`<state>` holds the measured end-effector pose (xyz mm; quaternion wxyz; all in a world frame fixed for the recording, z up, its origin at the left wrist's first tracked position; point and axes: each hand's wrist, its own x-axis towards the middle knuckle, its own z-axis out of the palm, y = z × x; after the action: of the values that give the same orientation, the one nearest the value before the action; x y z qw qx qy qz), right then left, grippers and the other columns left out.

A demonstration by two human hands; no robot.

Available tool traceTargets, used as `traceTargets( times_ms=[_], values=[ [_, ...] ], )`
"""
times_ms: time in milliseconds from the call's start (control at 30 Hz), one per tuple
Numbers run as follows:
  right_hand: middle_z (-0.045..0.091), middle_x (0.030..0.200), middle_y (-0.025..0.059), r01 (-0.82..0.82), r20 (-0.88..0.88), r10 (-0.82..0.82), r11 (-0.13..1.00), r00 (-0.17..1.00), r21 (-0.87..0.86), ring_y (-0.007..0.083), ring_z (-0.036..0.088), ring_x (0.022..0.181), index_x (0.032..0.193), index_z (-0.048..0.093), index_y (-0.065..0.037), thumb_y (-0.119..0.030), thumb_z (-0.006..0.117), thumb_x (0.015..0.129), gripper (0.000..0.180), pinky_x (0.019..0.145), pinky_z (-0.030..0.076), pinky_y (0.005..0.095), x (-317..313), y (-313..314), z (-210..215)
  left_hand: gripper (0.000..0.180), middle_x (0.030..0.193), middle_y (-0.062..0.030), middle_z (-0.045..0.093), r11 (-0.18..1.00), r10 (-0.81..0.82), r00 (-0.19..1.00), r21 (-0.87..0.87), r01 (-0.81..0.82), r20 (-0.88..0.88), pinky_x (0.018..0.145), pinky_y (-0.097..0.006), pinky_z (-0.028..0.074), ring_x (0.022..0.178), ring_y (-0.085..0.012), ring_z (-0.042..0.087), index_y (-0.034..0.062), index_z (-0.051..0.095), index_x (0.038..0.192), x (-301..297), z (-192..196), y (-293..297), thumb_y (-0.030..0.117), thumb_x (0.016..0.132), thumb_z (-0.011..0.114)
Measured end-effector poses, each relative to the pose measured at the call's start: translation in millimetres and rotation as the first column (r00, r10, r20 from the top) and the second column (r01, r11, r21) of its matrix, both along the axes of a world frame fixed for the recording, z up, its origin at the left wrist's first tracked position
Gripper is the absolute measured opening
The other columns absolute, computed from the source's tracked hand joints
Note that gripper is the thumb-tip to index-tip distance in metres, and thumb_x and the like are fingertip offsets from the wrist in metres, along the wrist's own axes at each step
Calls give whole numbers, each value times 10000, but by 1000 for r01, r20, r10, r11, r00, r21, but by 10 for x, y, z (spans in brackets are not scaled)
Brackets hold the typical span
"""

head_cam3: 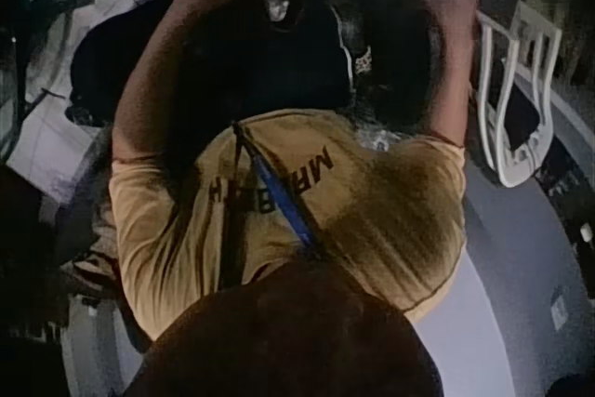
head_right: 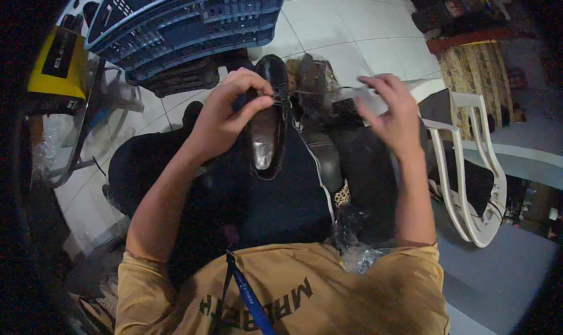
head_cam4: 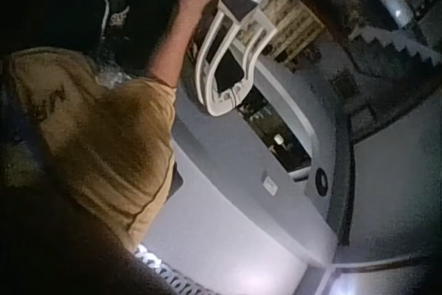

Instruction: The recorder unties a knot on a plastic bag, removes a black leather shoe, and then unties and loosens the shoe's laces.

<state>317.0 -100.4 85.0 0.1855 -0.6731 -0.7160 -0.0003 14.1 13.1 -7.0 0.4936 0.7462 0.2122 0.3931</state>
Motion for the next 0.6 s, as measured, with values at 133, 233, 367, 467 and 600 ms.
traceTargets(
  times_ms=[133, 233, 367, 467, 600],
  values=[
    [755, 1132, 104, -200, -106, 216, 969, 971, 146, 314, 720, 1041, 1241, 790, -72, -97, 869, 845, 405, 915, 575, 407, -675, 205, -148, 144, 1092, -84, 668, 1000, 5, 1000, 20, -5, -28, 995, -363, 472, 1079, -244, 630, 11, 688, 1096, -17, 12, -2, 58, 981, 762],
    [773, 1124, 93, -306, -124, 337, 927, 933, 216, 310, 719, 1054, 1267, 791, -84, -100, 869, 851, 424, 930, 574, 414, -841, 362, -262, 147, 1098, -87, 668, 1000, -2, 1000, 25, 3, -12, 1000, -366, 471, 1088, -246, 631, 12, 688, 1098, -14, -18, 19, 66, 983, 762],
    [782, 1081, 73, -390, -95, 411, 902, 906, 184, 306, 708, 1063, 1252, 796, -92, -72, 837, 847, 408, 942, 572, 420, -809, 393, -265, 149, 1095, -91, 668, 999, 27, 1000, -37, -28, -13, 1005, -371, 470, 1098, -250, 630, 15, 689, 1100, -31, 23, 17, 70, 982, 763],
    [778, 1088, 63, -405, -11, 411, 902, 911, 151, 301, 703, 1037, 1218, 801, -94, -74, 824, 821, 398, 919, 571, 415, -766, 381, -209, 150, 1087, -94, 669, 1000, 16, 1000, 14, -16, 6, 1004, -374, 471, 1099, -254, 629, 15, 690, 1101, 0, -2, 17, 71, 981, 761],
    [775, 1099, 50, -404, 148, 381, 894, 913, 192, 288, 696, 1001, 1180, 805, -98, -75, 796, 803, 378, 878, 566, 414, -595, 388, -238, 142, 1080, -98, 670, 999, 20, 1000, 32, -19, -15, 1003, -376, 470, 1091, -259, 630, 13, 687, 1092, -6, 14, 12, 70, 982, 755]
  ],
)
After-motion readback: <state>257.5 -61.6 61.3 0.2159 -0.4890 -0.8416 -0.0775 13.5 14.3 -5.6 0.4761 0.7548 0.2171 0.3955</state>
